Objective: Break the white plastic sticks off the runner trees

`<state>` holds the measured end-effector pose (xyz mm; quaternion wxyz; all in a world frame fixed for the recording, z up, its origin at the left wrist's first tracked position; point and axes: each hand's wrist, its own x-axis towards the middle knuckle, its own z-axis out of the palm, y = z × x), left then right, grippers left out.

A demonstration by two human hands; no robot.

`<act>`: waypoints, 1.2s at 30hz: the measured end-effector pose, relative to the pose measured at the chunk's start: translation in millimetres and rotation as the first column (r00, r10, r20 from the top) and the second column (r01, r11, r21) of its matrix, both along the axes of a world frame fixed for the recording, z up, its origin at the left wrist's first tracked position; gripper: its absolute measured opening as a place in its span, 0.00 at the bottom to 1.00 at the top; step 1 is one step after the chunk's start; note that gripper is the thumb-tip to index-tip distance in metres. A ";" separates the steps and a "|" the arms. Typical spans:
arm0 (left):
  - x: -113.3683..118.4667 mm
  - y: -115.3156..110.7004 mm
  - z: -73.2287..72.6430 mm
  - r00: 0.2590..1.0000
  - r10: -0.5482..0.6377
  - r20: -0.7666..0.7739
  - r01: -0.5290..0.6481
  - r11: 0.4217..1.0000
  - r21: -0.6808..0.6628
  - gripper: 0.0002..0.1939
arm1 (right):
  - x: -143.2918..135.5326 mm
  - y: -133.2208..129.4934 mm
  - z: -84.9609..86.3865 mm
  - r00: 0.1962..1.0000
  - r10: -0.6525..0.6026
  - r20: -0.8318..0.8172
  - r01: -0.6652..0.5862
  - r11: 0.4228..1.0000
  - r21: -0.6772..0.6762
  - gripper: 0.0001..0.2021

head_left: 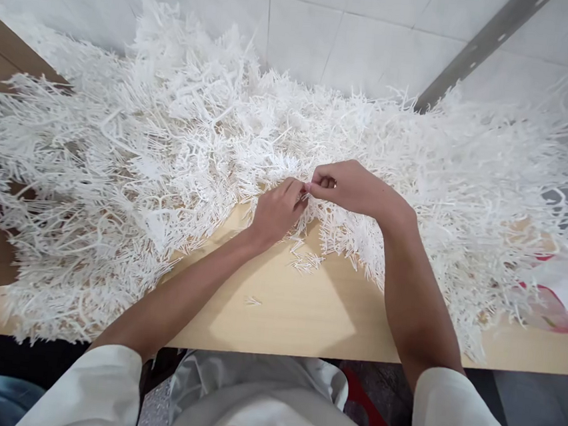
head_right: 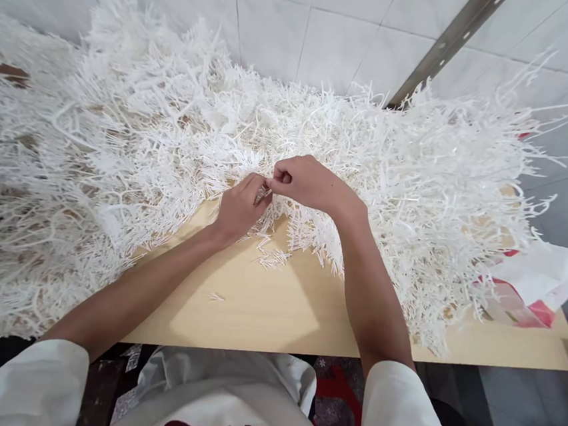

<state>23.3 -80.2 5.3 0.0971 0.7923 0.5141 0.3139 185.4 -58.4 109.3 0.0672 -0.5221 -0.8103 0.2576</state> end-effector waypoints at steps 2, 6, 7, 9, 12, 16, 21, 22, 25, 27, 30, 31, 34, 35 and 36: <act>-4.8 5.5 0.3 0.998 -0.003 -0.066 0.006 0.999 0.050 0.05 | -4.1 -0.5 -2.7 1.000 0.001 0.002 -0.001 0.999 -0.036 0.09; -11.2 13.6 0.7 0.978 -0.033 -0.205 0.053 0.994 0.094 0.09 | -14.4 -4.0 -6.5 0.996 -0.001 0.090 -0.001 1.000 0.013 0.10; -11.7 14.2 0.9 0.974 -0.049 -0.223 0.069 0.994 0.082 0.10 | -16.6 -5.2 -6.3 0.992 0.002 0.125 -0.006 1.000 0.030 0.12; -11.6 13.9 1.3 0.971 -0.091 -0.220 0.103 0.994 0.042 0.10 | -19.2 -7.2 -5.0 0.984 0.026 0.174 -0.035 0.998 0.048 0.15; -9.4 11.2 1.9 0.977 -0.139 -0.163 0.139 0.990 -0.008 0.10 | -17.0 -6.2 -3.0 0.983 0.070 0.169 -0.078 0.996 0.037 0.16; -4.2 7.3 0.6 0.985 -0.150 -0.081 0.151 0.989 0.006 0.09 | -8.1 1.6 -4.7 0.994 0.093 0.064 -0.090 0.995 -0.045 0.14; -9.7 17.5 0.5 0.983 -0.121 0.141 0.129 0.991 -0.045 0.08 | -7.0 -5.9 11.3 0.977 0.191 -0.090 -0.201 0.971 -0.129 0.12; -14.5 22.7 2.6 0.975 -0.077 0.209 0.094 0.993 -0.073 0.09 | -8.5 -10.7 17.7 0.958 0.252 -0.140 -0.275 0.945 -0.178 0.11; -31.0 38.9 14.2 0.912 0.109 0.396 -0.080 0.993 -0.088 0.13 | -10.9 -21.7 31.0 0.924 0.296 -0.240 -0.339 0.927 -0.160 0.13; -38.1 45.8 24.5 0.876 0.127 0.465 -0.085 0.990 -0.110 0.14 | -7.2 -20.6 28.9 0.958 0.168 -0.232 -0.175 0.985 -0.011 0.12; -38.8 48.3 37.7 0.812 0.141 0.566 0.054 0.948 -0.314 0.12 | 3.9 -11.3 17.0 0.993 -0.008 -0.115 0.032 0.979 0.202 0.10; -37.6 47.9 40.7 0.771 0.168 0.614 0.116 0.912 -0.394 0.12 | 6.1 -9.8 14.9 0.997 -0.032 -0.072 0.050 0.964 0.260 0.10; -34.6 45.5 46.3 0.608 0.282 0.742 0.263 0.810 -0.524 0.09 | -3.9 -21.2 20.2 0.996 0.062 -0.056 -0.044 0.960 0.276 0.11; -34.1 44.7 47.4 0.565 0.314 0.763 0.292 0.789 -0.540 0.08 | -13.9 -30.5 23.4 0.986 0.142 -0.089 -0.118 0.965 0.233 0.11; -33.7 43.9 48.3 0.531 0.342 0.775 0.315 0.769 -0.556 0.07 | -26.7 -41.7 25.0 0.965 0.231 -0.124 -0.208 0.962 0.177 0.11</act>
